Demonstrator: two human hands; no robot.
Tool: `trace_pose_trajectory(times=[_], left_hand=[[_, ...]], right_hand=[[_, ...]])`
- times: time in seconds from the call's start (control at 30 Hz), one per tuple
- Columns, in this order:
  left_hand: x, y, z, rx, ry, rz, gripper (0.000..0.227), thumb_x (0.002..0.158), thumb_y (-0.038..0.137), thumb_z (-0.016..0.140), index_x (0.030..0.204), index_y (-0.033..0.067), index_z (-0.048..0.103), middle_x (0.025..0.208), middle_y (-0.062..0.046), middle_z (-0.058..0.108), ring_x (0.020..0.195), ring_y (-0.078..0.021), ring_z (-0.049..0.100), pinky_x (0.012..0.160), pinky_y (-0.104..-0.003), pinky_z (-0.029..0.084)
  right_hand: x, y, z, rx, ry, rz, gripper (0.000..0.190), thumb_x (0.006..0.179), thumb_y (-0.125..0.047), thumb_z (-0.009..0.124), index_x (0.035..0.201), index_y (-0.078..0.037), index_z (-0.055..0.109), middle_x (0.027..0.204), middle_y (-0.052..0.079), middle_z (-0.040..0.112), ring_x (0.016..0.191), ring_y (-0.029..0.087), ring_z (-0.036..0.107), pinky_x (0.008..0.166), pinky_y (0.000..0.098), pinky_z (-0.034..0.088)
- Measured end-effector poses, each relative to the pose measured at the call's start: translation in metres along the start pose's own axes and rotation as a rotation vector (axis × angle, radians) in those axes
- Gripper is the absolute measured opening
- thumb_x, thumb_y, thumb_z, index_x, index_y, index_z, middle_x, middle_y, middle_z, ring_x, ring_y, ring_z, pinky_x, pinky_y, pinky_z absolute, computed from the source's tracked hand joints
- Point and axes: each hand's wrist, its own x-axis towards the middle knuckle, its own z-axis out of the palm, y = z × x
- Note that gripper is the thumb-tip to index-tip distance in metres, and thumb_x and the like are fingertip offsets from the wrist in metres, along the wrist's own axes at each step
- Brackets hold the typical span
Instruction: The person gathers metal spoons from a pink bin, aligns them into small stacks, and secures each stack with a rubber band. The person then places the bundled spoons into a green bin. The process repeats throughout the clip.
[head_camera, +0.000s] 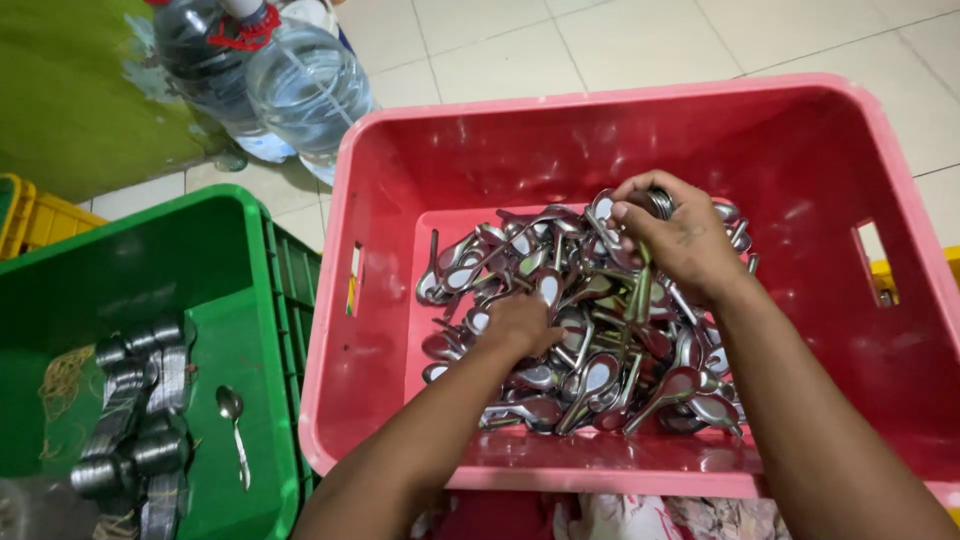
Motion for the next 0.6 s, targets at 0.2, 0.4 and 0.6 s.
trace_pose_trajectory(times=[0.2, 0.4, 0.6], left_hand=[[0.014, -0.025, 0.015, -0.175, -0.028, -0.001, 0.034, 0.083, 0.046, 0.071, 0.094, 0.0148, 0.079, 0.102, -0.017, 0.077, 0.111, -0.0414, 0.071, 0.091, -0.051, 0.057], [-0.036, -0.015, -0.073, -0.701, 0.166, 0.264, 0.036, 0.083, 0.037, 0.079, 0.098, 0.0045, 0.072, 0.080, -0.010, 0.072, 0.082, -0.0279, 0.068, 0.078, -0.042, 0.052], [-0.093, 0.044, -0.096, -0.949, 0.055, 0.519, 0.035, 0.092, 0.022, 0.074, 0.112, -0.0061, 0.066, 0.091, -0.019, 0.070, 0.087, -0.0303, 0.064, 0.083, -0.039, 0.053]], right_hand=[[-0.006, -0.011, 0.004, -0.108, -0.001, 0.016, 0.022, 0.090, -0.007, 0.078, 0.110, -0.006, 0.069, 0.080, 0.009, 0.057, 0.064, 0.017, 0.061, 0.046, 0.0281, 0.056], [-0.013, -0.007, -0.007, -0.177, 0.059, -0.002, 0.037, 0.083, -0.012, 0.087, 0.108, 0.002, 0.065, 0.078, 0.014, 0.059, 0.062, 0.019, 0.056, 0.046, 0.0283, 0.052], [0.005, 0.010, -0.005, -0.108, -0.004, 0.000, 0.034, 0.089, -0.011, 0.080, 0.116, -0.003, 0.061, 0.085, 0.012, 0.060, 0.073, 0.023, 0.059, 0.057, 0.0353, 0.056]])
